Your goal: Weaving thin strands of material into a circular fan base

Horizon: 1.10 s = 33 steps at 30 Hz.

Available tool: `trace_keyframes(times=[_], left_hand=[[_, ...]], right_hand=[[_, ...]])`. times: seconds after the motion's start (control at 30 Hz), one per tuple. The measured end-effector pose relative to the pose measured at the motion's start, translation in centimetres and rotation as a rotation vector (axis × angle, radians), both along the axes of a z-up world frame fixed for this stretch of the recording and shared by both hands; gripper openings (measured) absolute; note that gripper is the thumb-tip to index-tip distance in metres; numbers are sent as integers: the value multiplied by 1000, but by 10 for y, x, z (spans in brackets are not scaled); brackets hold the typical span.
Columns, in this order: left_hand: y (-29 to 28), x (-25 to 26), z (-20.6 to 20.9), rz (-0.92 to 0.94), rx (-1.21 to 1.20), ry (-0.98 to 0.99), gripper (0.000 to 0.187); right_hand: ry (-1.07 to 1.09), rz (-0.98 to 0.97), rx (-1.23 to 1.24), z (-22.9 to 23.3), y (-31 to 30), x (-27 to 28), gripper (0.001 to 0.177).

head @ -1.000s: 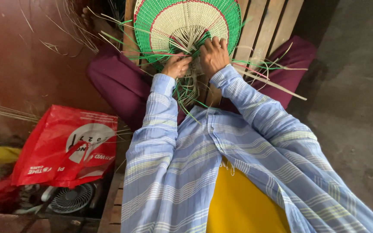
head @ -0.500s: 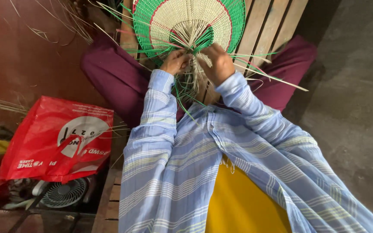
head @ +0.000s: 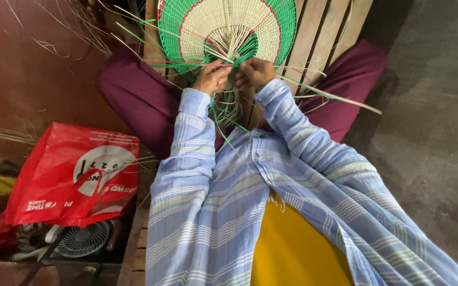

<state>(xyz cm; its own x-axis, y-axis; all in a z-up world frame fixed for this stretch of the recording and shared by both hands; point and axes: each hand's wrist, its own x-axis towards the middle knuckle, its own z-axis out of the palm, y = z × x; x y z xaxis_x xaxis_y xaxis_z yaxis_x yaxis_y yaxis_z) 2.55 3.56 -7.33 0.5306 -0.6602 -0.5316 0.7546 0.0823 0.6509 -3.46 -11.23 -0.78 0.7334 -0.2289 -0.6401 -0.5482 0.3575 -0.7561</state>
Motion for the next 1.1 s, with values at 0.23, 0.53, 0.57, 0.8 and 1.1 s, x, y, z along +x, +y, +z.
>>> trace_keyframes(times=[0.23,0.53,0.57,0.8,1.1], left_hand=[[1,4,28,-29,-12,41,13],[-1,3,50,7,-15,48,17],[-1,3,48,4,-20,51,16],[0,2,55,3,-55,36,17],[-2,3,68,-4,-71,62,18]], right_hand=[[131,234,107,8,-13,2,12],[-187,157,-138,-5,2,-9,20],[-221,206,-209,-9,1,-11,19],[2,79,28,14,-7,-1,15],[-138,55,-162,10,7,-8,22]])
